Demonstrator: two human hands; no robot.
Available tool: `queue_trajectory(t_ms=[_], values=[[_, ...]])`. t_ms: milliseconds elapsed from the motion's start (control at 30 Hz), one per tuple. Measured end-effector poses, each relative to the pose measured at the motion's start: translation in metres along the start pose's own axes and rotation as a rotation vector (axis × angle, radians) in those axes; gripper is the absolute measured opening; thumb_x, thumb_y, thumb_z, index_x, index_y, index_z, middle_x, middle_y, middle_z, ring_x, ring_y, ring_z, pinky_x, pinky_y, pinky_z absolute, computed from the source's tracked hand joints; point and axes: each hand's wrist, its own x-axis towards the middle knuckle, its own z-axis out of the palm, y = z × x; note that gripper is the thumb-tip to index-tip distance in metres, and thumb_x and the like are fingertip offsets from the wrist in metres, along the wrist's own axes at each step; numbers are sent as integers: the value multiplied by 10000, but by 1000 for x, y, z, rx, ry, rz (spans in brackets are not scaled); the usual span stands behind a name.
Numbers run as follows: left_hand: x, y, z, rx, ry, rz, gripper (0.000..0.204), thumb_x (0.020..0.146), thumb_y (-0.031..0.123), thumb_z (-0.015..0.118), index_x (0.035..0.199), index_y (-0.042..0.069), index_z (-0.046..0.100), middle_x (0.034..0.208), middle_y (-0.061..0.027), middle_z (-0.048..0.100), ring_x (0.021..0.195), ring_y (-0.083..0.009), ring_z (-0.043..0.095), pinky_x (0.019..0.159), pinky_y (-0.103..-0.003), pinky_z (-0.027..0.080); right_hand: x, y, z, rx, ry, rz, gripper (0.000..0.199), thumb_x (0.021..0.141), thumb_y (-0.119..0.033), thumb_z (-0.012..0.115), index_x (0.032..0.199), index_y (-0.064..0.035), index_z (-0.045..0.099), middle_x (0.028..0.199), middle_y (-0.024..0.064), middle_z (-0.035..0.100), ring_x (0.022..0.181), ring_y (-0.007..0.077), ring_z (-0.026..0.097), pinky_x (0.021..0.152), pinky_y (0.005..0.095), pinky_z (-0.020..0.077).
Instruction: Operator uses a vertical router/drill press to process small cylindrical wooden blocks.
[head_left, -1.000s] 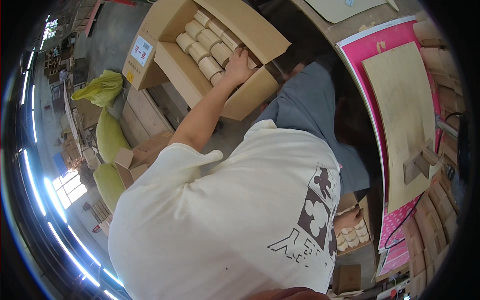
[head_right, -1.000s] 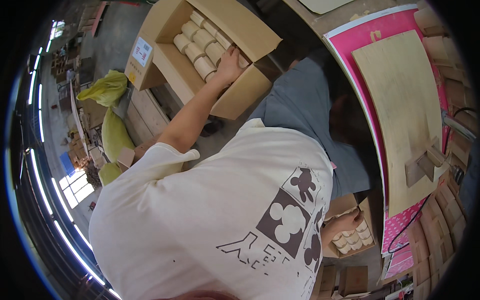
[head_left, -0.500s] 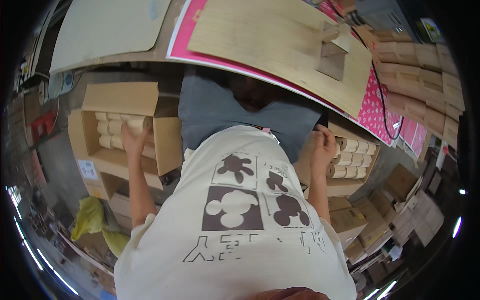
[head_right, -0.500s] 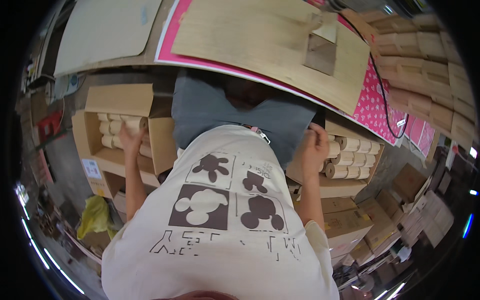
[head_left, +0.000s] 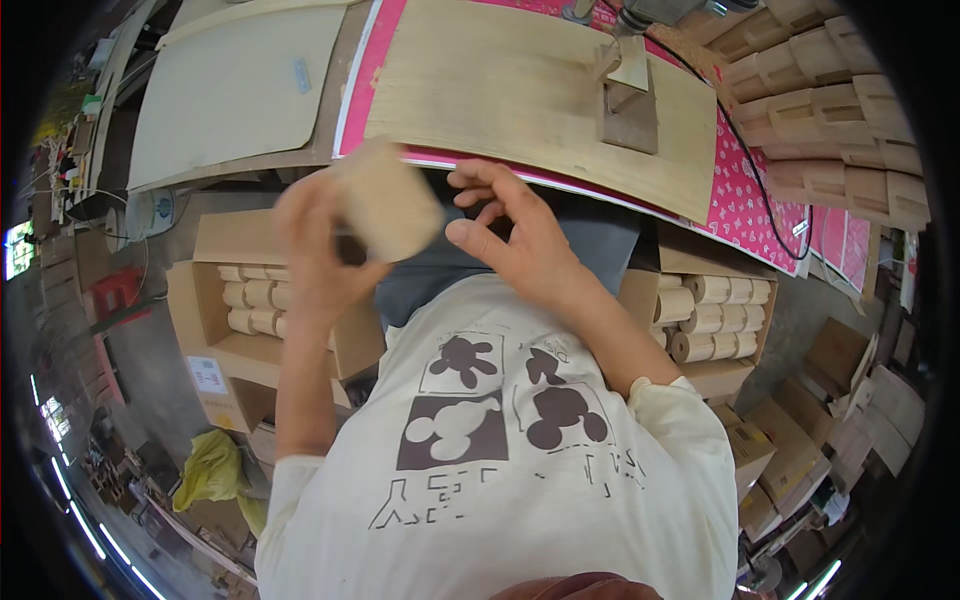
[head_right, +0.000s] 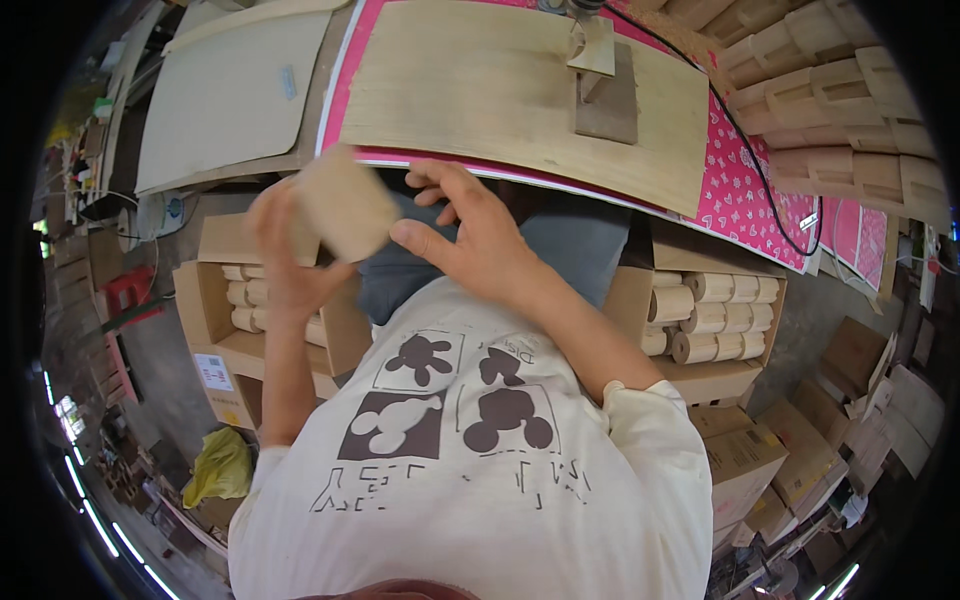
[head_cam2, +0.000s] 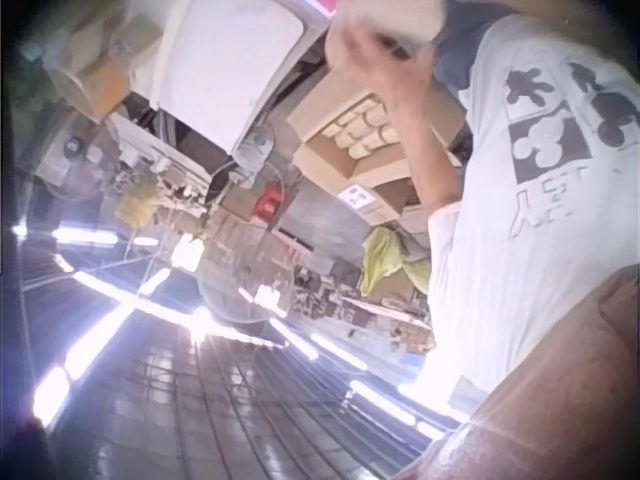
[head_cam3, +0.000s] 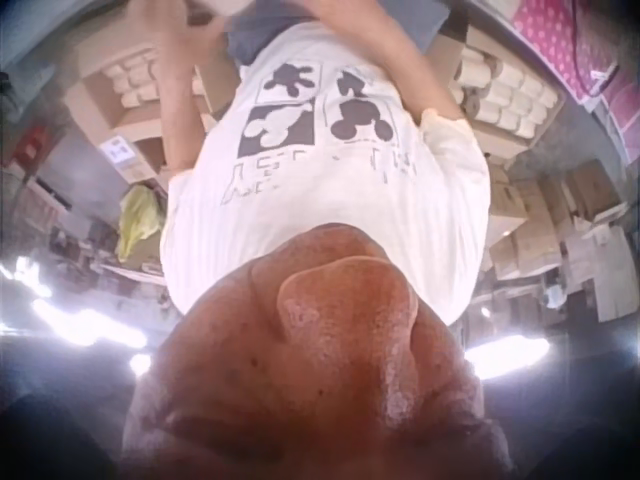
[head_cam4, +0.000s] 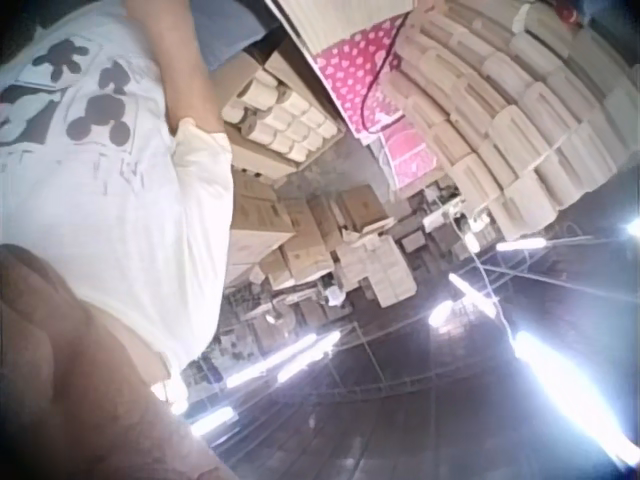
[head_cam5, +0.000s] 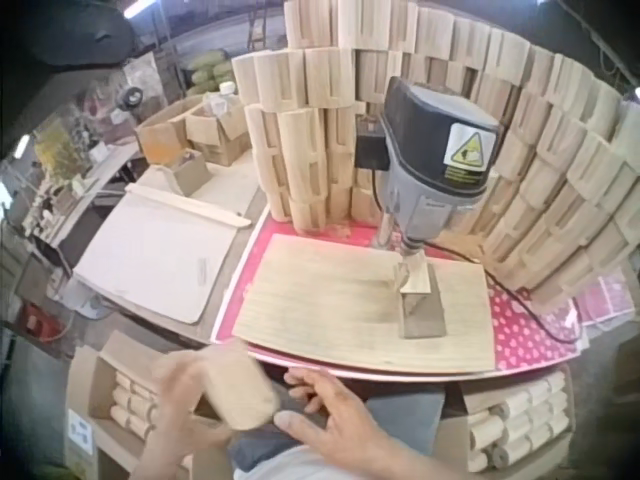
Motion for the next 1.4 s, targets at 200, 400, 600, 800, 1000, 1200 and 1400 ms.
queue_trajectory(t_ms=[200,400,600,800,1000,1200,1400], values=[[69,33,68,-40,-4,457,716,797,105,928,1473,200,713,1602,-118,582,1411,-400,618,1099,-498,626,6,-10,-28,-281,282,105,823,857,-283,971,1515,50,605,1336,162,685,1179,278,723,970,385,612],[98,28,117,-141,1,585,668,878,45,833,1511,214,702,1659,-131,555,1481,-431,588,1129,-492,637,14,9,-45,-272,446,47,818,862,-269,976,1508,65,602,1335,185,670,1194,301,718,989,422,609],[99,31,129,-342,-119,465,792,881,1,892,1600,113,582,1712,-208,481,1565,-485,515,1177,-518,594,39,47,-65,-625,607,-251,759,899,-233,942,1490,85,587,1397,263,653,1288,446,664,1109,501,551],[109,26,141,-562,-96,74,972,907,131,950,1715,33,417,1751,-207,450,1623,-410,469,1220,-509,556,42,59,-71,-676,612,-287,734,942,-196,911,1539,67,575,1467,259,644,1368,407,655,1171,474,524],[147,6,149,-755,-382,-152,981,911,215,978,1714,30,445,1643,-173,585,1449,-303,635,1191,-431,560,44,52,-81,-593,546,-270,635,942,-170,862,1473,73,612,1488,276,639,1375,463,637,1186,493,517],[155,9,153,-731,-442,-198,867,908,179,948,1655,14,538,1463,-144,714,1253,-237,733,1103,-389,591,36,50,-81,-612,502,-163,540,961,-119,816,1440,43,628,1473,258,651,1365,452,642,1163,498,528],[156,10,173,-659,-298,-178,847,908,165,930,1649,18,546,1472,-161,713,1195,-212,746,1043,-374,614,6,60,-71,-647,586,-245,459,955,-15,761,1396,40,647,1412,245,681,1324,460,655,1132,512,544]])
